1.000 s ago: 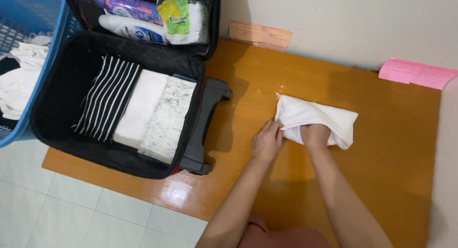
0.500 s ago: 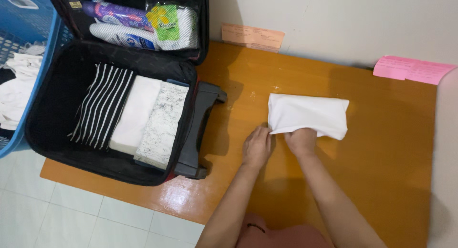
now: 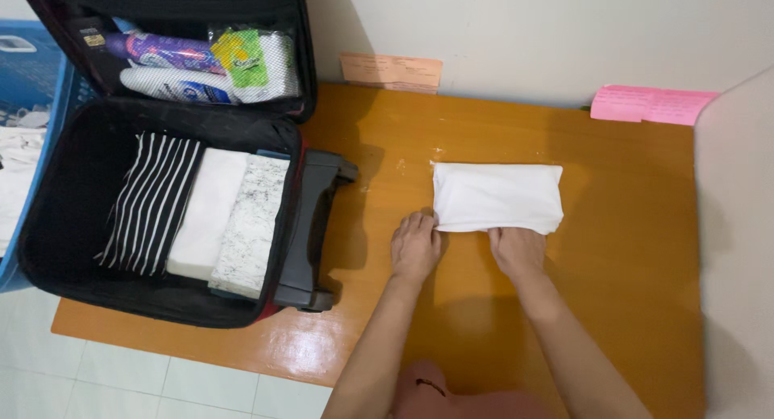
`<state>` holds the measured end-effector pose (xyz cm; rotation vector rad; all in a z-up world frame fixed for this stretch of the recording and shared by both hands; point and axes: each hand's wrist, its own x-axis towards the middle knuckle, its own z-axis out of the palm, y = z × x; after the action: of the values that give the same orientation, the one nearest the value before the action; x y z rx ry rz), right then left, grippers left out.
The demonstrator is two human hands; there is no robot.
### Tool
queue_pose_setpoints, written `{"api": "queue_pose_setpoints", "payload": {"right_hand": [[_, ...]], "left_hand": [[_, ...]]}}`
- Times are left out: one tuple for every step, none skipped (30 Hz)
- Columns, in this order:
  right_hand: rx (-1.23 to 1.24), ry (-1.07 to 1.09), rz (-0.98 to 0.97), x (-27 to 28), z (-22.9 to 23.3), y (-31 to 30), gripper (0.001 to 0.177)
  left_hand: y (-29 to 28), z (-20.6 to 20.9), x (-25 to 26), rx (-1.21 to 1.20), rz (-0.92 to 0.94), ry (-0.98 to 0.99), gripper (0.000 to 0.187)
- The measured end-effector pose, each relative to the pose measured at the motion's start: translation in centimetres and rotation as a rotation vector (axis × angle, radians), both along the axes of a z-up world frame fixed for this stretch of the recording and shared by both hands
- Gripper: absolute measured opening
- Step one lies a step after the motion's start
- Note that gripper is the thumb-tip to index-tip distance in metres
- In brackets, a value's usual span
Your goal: The person folds a white shirt on a table and places it into an open suitcase.
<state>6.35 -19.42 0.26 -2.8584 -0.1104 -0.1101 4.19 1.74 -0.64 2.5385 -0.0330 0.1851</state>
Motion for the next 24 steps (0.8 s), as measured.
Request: {"api": "queue_pose_setpoints", "payload": {"right_hand": [[-0.023, -0.076, 0.011, -0.2, 0.1, -0.1, 0.044], [-0.022, -0.074, 0.006, 0.0, 0.0, -0.1, 0.044], [-0.030, 0.032, -0.018, 0.7, -0.2, -0.1, 0.044], [-0.039, 0.132, -0.044, 1.4, -0.5, -0.5, 0.045], [-0.037, 0.127, -0.051, 1.9, -0.8, -1.0, 0.045], [0.034, 0.018, 0.037, 2.5, -1.3, -1.5, 0.046], [0.104, -0.092, 0.125, 2.8, -1.7, -2.1, 0.048], [0.103, -0.093, 0.122, 2.9, -2.1, -2.8, 0.048], [0.132, -0.071, 0.163, 2.8, -2.2, -3.4, 0.044], [0.157, -0.053, 0.205, 2.9, -2.0, -3.8, 0.040], [0.153, -0.058, 0.204, 2.6, -1.6, -4.0, 0.040], [0.105, 0.084, 0.094, 1.4, -1.1, -4.2, 0.035], [0.057, 0.226, -0.018, 0.3, -0.5, -4.5, 0.031], [0.052, 0.225, -0.019, -0.8, 0.3, -4.5, 0.031], [0.123, 0.060, -0.100, -1.9, 1.0, -4.6, 0.025], [0.194, -0.104, -0.179, -2.5, 1.7, -4.7, 0.020], [0.192, -0.104, -0.178, -2.5, 2.3, -5.2, 0.020], [0.117, -0.207, -0.164, -2.4, 2.7, -5.8, 0.025], [0.042, -0.309, -0.148, -2.1, 2.9, -6.4, 0.032], [0.039, -0.309, -0.150, -1.6, 2.7, -7.0, 0.032], [0.029, -0.270, -0.172, -1.0, 2.3, -7.5, 0.032], [0.020, -0.227, -0.193, -0.6, 1.8, -8.0, 0.033], [0.017, -0.224, -0.194, -0.2, 1.1, -8.6, 0.033], [-0.039, -0.210, -0.180, 0.3, 0.4, -9.0, 0.027]], "left_hand": [[-0.2, 0.4, -0.1, -0.019, -0.014, 0.017, 0.021], [-0.5, 0.7, -0.3, -0.038, -0.029, 0.034, 0.024], [-0.7, 1.0, -0.8, -0.036, -0.035, 0.035, 0.024], [-1.0, 1.2, -1.0, -0.061, -0.082, -0.083, 0.025], [-1.3, 1.2, -1.3, -0.087, -0.130, -0.201, 0.026], [-2.0, 1.0, -1.6, -0.087, -0.135, -0.206, 0.026], [-3.0, 0.7, -1.9, -0.118, -0.293, -0.194, 0.024], [-3.9, 0.4, -2.4, -0.148, -0.449, -0.179, 0.021], [-5.0, 0.2, -2.7, -0.148, -0.451, -0.180, 0.021], [-6.1, 0.1, -2.8, -0.152, -0.468, -0.190, 0.034], [-6.9, 0.2, -2.7, -0.155, -0.486, -0.200, 0.048], [-7.4, 0.2, -2.7, -0.163, -0.490, -0.200, 0.048], [-8.0, 0.2, -2.6, -0.102, -0.458, -0.255, 0.048], [-8.4, 0.3, -2.3, -0.038, -0.421, -0.310, 0.049], [-8.9, 0.4, -1.7, -0.043, -0.421, -0.312, 0.049], [-9.4, 0.3, -1.0, 0.023, -0.420, -0.290, 0.050], [-9.7, 0.2, -0.4, 0.088, -0.419, -0.267, 0.053], [-10.1, 0.1, 0.2, 0.085, -0.420, -0.265, 0.053], [-10.5, -0.1, 0.9, 0.080, -0.427, -0.172, 0.050], [-11.0, -0.2, 1.7, 0.074, -0.435, -0.083, 0.047], [-11.4, -0.4, 2.6, 0.071, -0.437, -0.084, 0.047], [-11.7, -0.6, 3.4, 0.101, -0.430, -0.017, 0.042], [-12.1, -0.7, 3.9, 0.131, -0.423, 0.051, 0.037], [-12.3, -0.9, 4.2, 0.129, -0.421, 0.053, 0.037]]}}
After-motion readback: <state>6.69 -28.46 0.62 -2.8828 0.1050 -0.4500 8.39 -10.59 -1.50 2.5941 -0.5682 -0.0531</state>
